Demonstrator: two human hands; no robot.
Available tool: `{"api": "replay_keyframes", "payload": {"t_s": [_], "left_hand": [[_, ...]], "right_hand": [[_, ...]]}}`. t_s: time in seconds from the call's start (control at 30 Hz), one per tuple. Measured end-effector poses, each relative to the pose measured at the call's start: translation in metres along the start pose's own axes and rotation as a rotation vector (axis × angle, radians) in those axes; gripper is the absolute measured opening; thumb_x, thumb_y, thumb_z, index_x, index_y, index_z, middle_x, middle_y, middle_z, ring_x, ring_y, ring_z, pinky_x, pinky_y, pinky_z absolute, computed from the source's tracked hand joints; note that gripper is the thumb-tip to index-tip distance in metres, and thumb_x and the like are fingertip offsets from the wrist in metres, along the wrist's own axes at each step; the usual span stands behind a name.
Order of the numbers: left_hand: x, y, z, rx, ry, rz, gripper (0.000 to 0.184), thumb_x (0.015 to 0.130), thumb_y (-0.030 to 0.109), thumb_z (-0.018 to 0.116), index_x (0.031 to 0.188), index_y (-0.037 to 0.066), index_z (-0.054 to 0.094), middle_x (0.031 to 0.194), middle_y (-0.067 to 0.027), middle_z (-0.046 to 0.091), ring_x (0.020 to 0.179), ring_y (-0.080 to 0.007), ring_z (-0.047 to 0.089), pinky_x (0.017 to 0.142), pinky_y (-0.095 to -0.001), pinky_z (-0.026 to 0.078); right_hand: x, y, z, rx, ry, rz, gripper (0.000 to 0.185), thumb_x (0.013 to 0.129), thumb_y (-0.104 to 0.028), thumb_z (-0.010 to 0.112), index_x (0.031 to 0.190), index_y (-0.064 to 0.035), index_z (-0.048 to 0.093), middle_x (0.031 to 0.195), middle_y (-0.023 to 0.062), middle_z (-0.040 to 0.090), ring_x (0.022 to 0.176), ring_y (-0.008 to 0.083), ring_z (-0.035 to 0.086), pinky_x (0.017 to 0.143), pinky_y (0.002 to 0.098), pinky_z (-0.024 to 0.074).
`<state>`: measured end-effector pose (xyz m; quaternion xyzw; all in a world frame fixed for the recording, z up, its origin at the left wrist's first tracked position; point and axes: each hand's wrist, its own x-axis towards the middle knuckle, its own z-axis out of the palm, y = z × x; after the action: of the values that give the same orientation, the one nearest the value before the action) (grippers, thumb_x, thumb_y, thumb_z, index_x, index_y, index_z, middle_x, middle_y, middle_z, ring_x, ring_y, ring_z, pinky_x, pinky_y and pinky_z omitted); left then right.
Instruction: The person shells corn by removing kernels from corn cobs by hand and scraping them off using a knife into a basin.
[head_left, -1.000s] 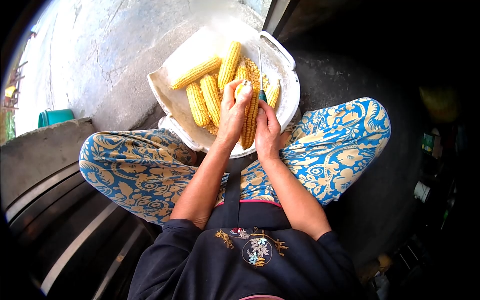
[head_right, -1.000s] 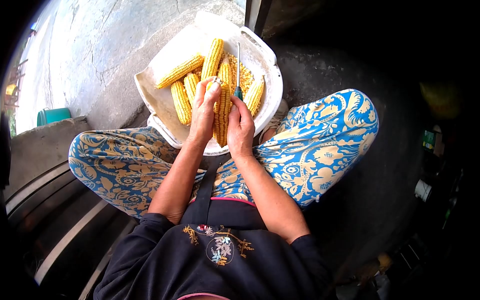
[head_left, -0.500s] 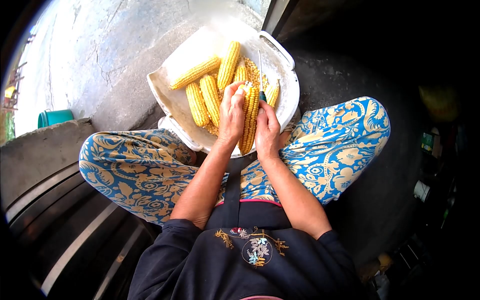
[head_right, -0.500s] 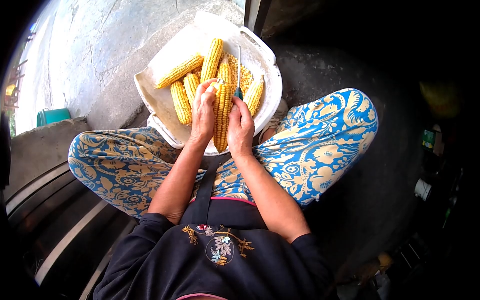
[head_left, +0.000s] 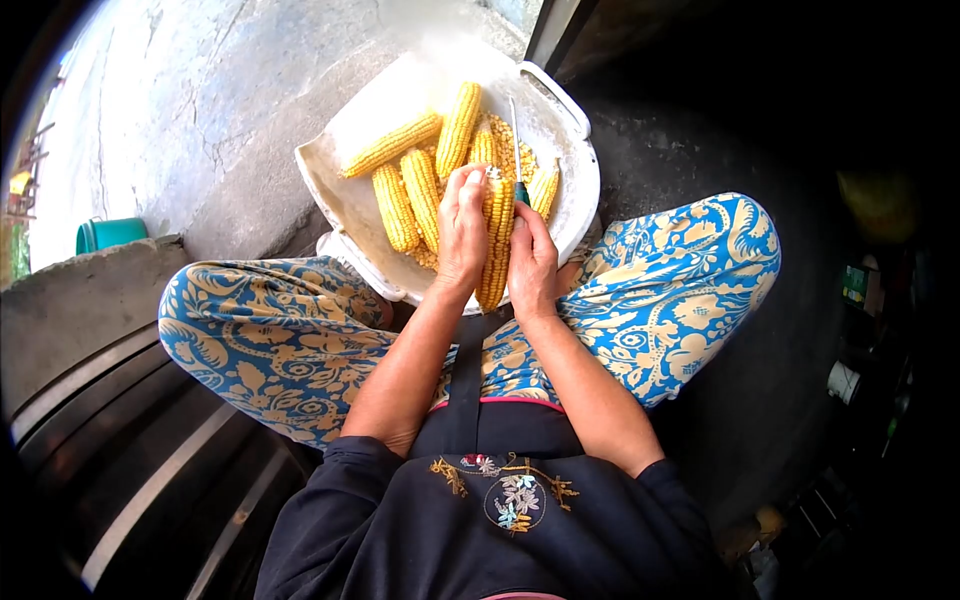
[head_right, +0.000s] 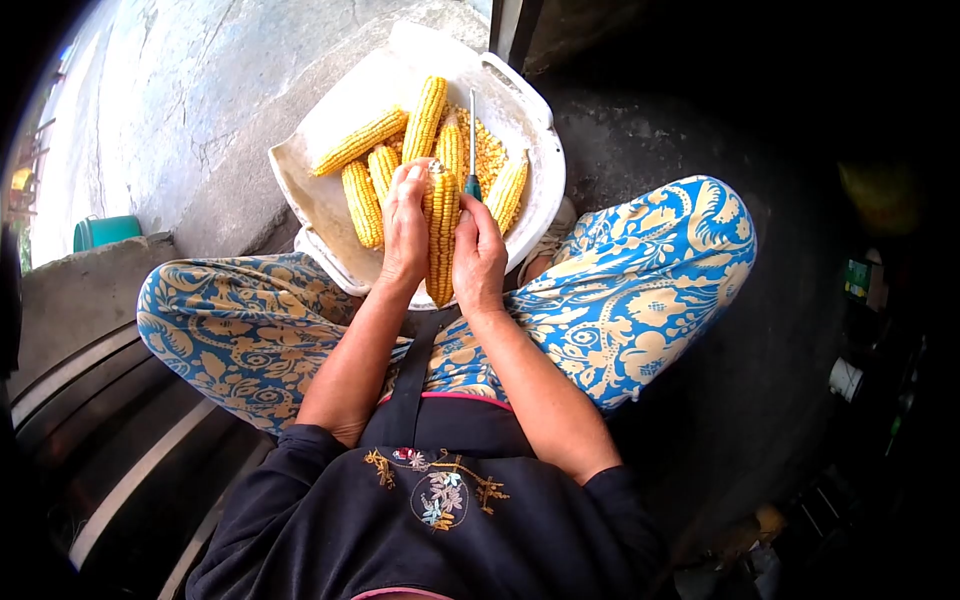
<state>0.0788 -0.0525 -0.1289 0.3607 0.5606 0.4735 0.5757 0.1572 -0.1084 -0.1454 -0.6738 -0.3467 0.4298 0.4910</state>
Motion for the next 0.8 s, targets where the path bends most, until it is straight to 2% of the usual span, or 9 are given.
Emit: {"api": "replay_keyframes", "payload": {"t_s": [0.03,0.17,0.23,0.27,0.33,0.37,0.5,0.63,0.8], "left_hand": [[0.0,0.0,0.001,0.04,0.014,0.049,0.037,0.096,0.029,0.038,0.105,-0.003,0.055,0.085,-0.0072,0.054,0.081,-0.0152,0.05,0.076,-0.0274,0.041],[-0.001,-0.001,0.003,0.072,0.015,0.105,0.039,0.097,0.032,0.039,0.107,-0.002,0.055,0.086,-0.0062,0.055,0.081,-0.0152,0.049,0.075,-0.0281,0.041],[-0.004,0.003,0.004,-0.25,-0.021,-0.117,0.041,0.097,0.034,0.042,0.113,-0.002,0.054,0.089,-0.0046,0.055,0.081,-0.0147,0.049,0.075,-0.0271,0.041],[-0.004,0.003,0.003,-0.25,-0.021,-0.117,0.041,0.097,0.034,0.042,0.113,-0.002,0.054,0.089,-0.0046,0.055,0.081,-0.0147,0.049,0.075,-0.0271,0.041],[-0.006,0.014,0.003,-0.184,-0.105,-0.186,0.044,0.096,0.036,0.044,0.12,0.0,0.051,0.098,-0.0052,0.056,0.088,-0.0143,0.051,0.08,-0.0253,0.041],[-0.011,0.02,0.005,0.064,-0.123,-0.091,0.047,0.095,0.036,0.047,0.127,0.002,0.046,0.108,-0.0073,0.054,0.098,-0.0147,0.051,0.087,-0.0241,0.04],[-0.012,0.015,0.004,0.034,-0.242,-0.09,0.051,0.094,0.028,0.051,0.136,0.005,0.036,0.112,-0.0073,0.052,0.098,-0.0112,0.049,0.087,-0.0235,0.04],[-0.008,-0.005,0.003,0.152,-0.151,0.001,0.048,0.095,0.031,0.046,0.132,0.002,0.041,0.105,-0.0159,0.059,0.096,-0.0172,0.054,0.088,-0.028,0.041],[-0.009,0.0,0.003,0.09,-0.141,-0.039,0.045,0.096,0.029,0.043,0.13,0.0,0.045,0.109,-0.0127,0.059,0.099,-0.0163,0.054,0.089,-0.0268,0.041]], "right_hand": [[0.0,0.0,0.0,-0.001,0.01,0.003,0.028,0.095,-0.014,0.043,0.116,-0.0001,0.056,0.106,0.0135,0.063,0.098,0.0206,0.058,0.088,0.0297,0.0438],[0.001,-0.004,-0.001,0.031,-0.002,0.048,0.028,0.095,-0.014,0.043,0.116,-0.0001,0.056,0.106,0.0132,0.063,0.098,0.0199,0.058,0.088,0.0296,0.0437],[0.002,-0.005,-0.001,0.075,-0.005,0.077,0.029,0.095,-0.016,0.042,0.116,-0.0007,0.056,0.107,0.0113,0.062,0.099,0.0185,0.057,0.089,0.0291,0.0427],[0.003,-0.005,-0.002,0.075,-0.005,0.077,0.029,0.095,-0.016,0.042,0.116,-0.0007,0.056,0.107,0.0113,0.062,0.099,0.0185,0.057,0.089,0.0291,0.0427],[0.005,-0.005,-0.003,0.182,0.008,0.146,0.031,0.096,-0.018,0.042,0.117,-0.0006,0.055,0.109,0.0103,0.061,0.1,0.0175,0.055,0.09,0.0283,0.0416],[0.006,-0.003,-0.003,0.182,0.011,0.147,0.031,0.096,-0.018,0.042,0.117,-0.0006,0.055,0.109,0.0103,0.061,0.1,0.0175,0.055,0.09,0.0283,0.0416],[0.008,0.003,-0.004,0.293,0.035,0.19,0.034,0.096,-0.021,0.041,0.118,0.0004,0.055,0.111,0.0114,0.06,0.101,0.018,0.054,0.091,0.0284,0.0405],[0.007,0.003,-0.004,0.265,0.031,0.201,0.035,0.096,-0.023,0.041,0.118,0.001,0.054,0.111,0.0119,0.059,0.102,0.0186,0.054,0.092,0.0291,0.0398],[0.006,-0.002,-0.003,0.273,0.05,0.201,0.035,0.096,-0.022,0.041,0.118,0.0015,0.055,0.111,0.0111,0.059,0.101,0.0179,0.054,0.091,0.0287,0.0403]]}}
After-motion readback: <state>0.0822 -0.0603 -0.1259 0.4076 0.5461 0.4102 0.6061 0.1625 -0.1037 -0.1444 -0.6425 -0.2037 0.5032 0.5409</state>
